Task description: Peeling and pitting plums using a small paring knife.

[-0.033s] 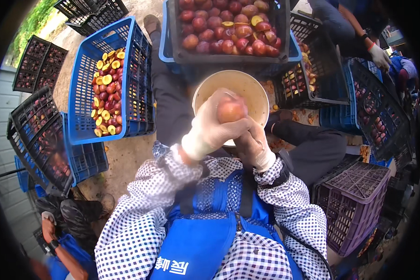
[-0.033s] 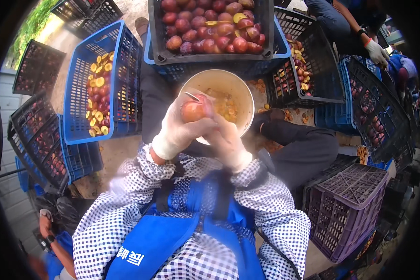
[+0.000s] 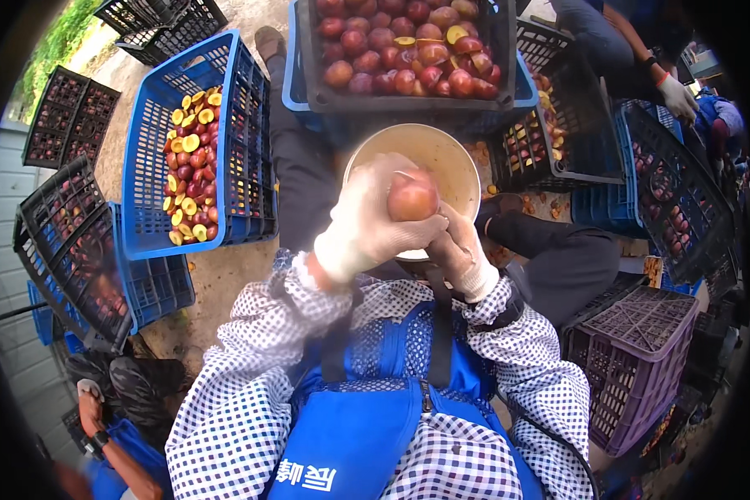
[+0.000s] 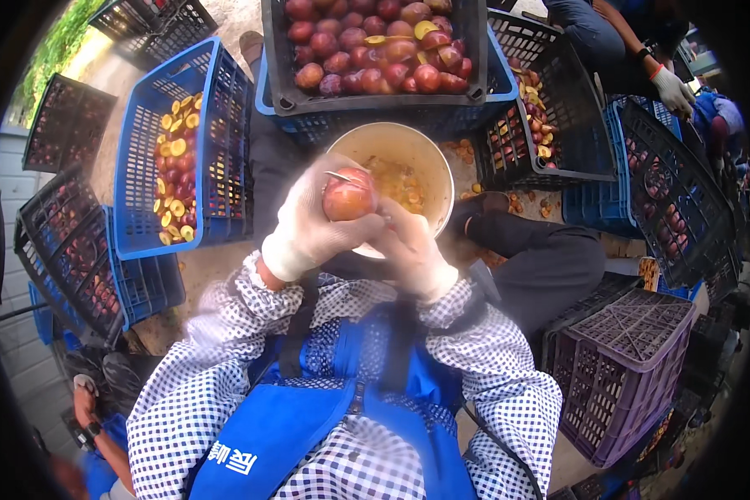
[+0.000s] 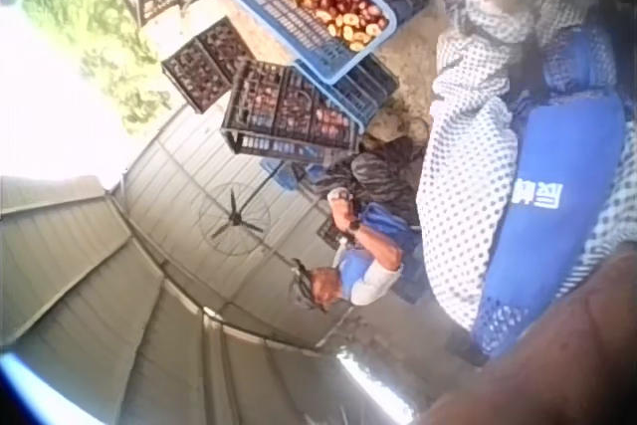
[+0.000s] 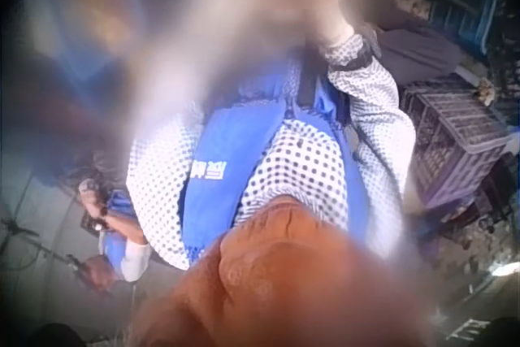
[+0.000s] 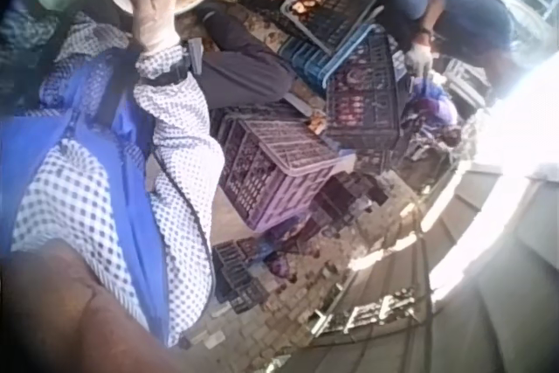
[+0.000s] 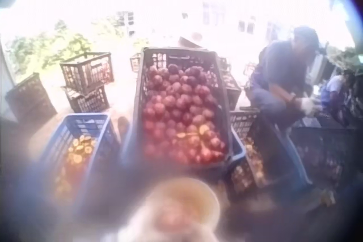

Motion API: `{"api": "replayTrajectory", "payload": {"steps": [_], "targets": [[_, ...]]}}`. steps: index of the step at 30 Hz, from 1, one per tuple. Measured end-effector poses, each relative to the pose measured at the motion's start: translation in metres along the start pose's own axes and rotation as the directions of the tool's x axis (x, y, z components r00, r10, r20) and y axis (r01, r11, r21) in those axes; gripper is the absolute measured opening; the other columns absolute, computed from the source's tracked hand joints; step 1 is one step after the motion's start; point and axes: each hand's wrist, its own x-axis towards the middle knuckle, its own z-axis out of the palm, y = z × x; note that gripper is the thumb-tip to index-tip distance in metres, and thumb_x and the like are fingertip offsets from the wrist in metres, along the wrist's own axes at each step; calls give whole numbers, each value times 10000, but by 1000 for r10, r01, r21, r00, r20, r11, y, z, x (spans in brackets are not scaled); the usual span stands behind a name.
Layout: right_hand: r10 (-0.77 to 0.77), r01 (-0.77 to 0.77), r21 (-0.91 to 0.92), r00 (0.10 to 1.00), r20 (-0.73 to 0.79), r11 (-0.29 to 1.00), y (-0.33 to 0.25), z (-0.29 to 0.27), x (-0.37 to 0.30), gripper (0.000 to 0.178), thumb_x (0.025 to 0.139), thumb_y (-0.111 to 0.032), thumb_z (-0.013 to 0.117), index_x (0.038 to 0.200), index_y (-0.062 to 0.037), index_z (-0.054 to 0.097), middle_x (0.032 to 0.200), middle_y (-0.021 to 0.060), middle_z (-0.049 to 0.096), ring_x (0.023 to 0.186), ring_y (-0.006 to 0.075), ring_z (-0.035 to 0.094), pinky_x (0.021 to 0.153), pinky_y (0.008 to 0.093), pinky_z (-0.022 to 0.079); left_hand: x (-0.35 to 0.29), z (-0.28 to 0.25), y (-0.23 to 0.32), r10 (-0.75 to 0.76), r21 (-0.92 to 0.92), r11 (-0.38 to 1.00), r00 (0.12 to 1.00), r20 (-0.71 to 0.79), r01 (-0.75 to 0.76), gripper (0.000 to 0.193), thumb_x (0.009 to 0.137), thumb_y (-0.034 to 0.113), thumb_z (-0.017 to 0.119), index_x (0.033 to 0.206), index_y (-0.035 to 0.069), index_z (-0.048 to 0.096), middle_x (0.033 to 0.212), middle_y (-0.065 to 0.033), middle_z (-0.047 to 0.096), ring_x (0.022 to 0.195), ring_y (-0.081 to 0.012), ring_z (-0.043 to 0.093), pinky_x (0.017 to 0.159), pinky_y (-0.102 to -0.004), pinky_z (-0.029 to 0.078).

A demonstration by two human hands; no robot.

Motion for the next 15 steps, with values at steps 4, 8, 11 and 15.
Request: {"api": "replayTrajectory", "payload": {"steps": [4, 8, 11, 15], "targets": [[-200, 234, -340, 971, 133, 911, -2, -19, 8, 435, 757, -28, 756, 1176, -12, 642, 1116, 161, 639, 938, 292, 669, 805, 361, 539, 22, -23, -3, -60, 172, 985, 962, 267, 14, 527, 662, 188, 864, 1077, 6, 595, 1013, -84, 656, 887, -167, 646, 816, -305, 531], [189, -164, 224, 977, -94, 961, -4, 12, -1, 341, 916, -92, 631, 1246, -10, 608, 1157, 79, 636, 950, 165, 633, 831, 304, 508, 2, 24, -31, -84, -786, 611, 995, 45, 87, 550, 666, 154, 770, 1155, -14, 582, 1064, -106, 642, 931, -168, 634, 843, -282, 518], [190, -182, 118, 980, -59, 976, 1, 2, 1, 331, 900, -81, 651, 1221, -9, 614, 1173, 104, 625, 955, 183, 637, 832, 315, 513, 2, 7, -21, -172, -465, 861, 978, 118, 207, 514, 688, 143, 785, 1139, -7, 590, 1022, -81, 649, 891, -154, 632, 818, -286, 525], [-192, 321, -474, 934, 300, 820, -18, -36, 14, 382, 696, -13, 806, 1049, -11, 659, 1016, 169, 638, 898, 334, 673, 757, 390, 547, 11, -24, 2, -124, 42, 992, 971, 207, 117, 443, 685, 168, 821, 1053, 10, 632, 931, -74, 663, 845, -137, 632, 777, -304, 530]]}}
